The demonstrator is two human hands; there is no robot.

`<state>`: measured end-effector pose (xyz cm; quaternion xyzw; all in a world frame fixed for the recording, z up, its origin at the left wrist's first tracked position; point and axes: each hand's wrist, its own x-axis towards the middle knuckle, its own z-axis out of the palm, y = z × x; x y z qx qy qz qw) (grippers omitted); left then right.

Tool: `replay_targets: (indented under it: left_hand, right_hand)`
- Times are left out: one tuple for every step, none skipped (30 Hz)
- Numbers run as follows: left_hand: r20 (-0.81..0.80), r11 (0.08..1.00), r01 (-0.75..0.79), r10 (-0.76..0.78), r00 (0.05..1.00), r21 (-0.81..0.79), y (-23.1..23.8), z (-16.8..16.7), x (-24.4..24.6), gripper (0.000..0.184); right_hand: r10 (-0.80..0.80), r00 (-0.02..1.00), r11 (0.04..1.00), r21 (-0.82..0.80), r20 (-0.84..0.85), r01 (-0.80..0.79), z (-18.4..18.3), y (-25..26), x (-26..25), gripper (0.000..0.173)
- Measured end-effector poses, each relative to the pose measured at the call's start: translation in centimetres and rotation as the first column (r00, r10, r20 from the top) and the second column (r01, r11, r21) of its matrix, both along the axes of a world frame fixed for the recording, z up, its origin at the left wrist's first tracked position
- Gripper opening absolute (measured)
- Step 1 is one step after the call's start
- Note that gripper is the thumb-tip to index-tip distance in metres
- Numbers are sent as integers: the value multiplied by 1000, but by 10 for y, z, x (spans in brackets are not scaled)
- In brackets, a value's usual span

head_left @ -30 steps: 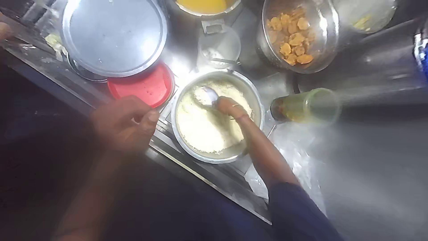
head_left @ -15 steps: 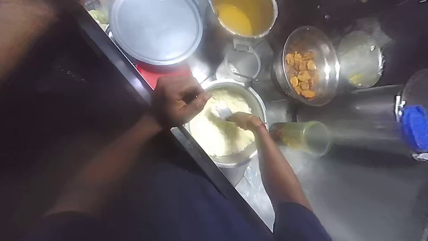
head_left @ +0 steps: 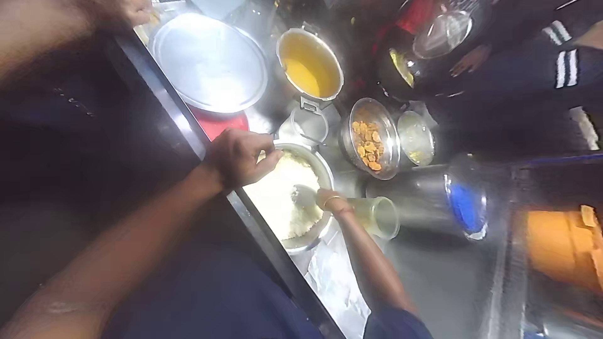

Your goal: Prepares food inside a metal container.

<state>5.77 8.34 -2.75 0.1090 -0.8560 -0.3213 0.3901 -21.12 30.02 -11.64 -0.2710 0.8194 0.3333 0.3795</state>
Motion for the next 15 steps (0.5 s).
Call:
replay_targets:
  left_hand:
    - [-7,1000,-5,5,1000,-7,0,0,0,31]
    - [2,1000,-11,11,1000,-18,0,0,0,32]
    - [15,999,-14,15,1000,-34,0,0,-1,33]
    - [27,999,-20,21,999,-45,1,1,-1,33]
    - [36,999,-24,26,999,-48,3,0,-1,33]
    - [44,998,-30,32,999,-48,4,0,-1,33]
    - [51,998,-40,42,998,-43,3,1,0,32]
    - [51,998,-49,51,997,-34,3,1,1,32]
    - [47,998,-52,53,998,-19,4,0,2,31]
    - [47,999,-45,45,998,-6,6,0,3,31]
    - [39,999,-39,39,998,-4,6,0,2,30]
    - [30,999,-38,38,999,-11,4,1,0,30]
    - [23,999,-40,40,999,-17,3,0,0,29]
    - [14,999,-40,40,999,-19,3,-1,1,29]
    - [3,999,-34,35,999,-17,2,-3,2,29]
  right_hand:
    - [-28,995,999,-46,-95,24,17,-7,-2,43]
    - [-64,981,994,-95,-181,47,27,-13,-3,45]
    - [-94,965,989,-137,-246,61,31,-17,-5,44]
    - [-118,951,982,-176,-285,69,29,-19,-6,43]
    - [-134,944,975,-211,-302,71,21,-19,-7,43]
    - [-141,941,969,-238,-309,67,12,-19,-7,44]
    - [-136,940,964,-261,-314,53,1,-20,-7,45]
    - [-118,947,959,-281,-299,31,-13,-21,-7,46]
    - [-94,962,956,-293,-255,16,-27,-17,-2,45]
    - [-87,979,953,-301,-186,27,-40,-12,7,44]
    - [-85,989,955,-292,-125,45,-48,-9,16,43]
    - [-73,994,962,-270,-87,47,-56,-10,21,41]
    - [-57,997,970,-241,-49,44,-59,-11,28,39]
    - [-37,999,977,-208,-5,35,-56,-12,36,37]
    - [-8,999,983,-185,38,15,-50,-11,44,36]
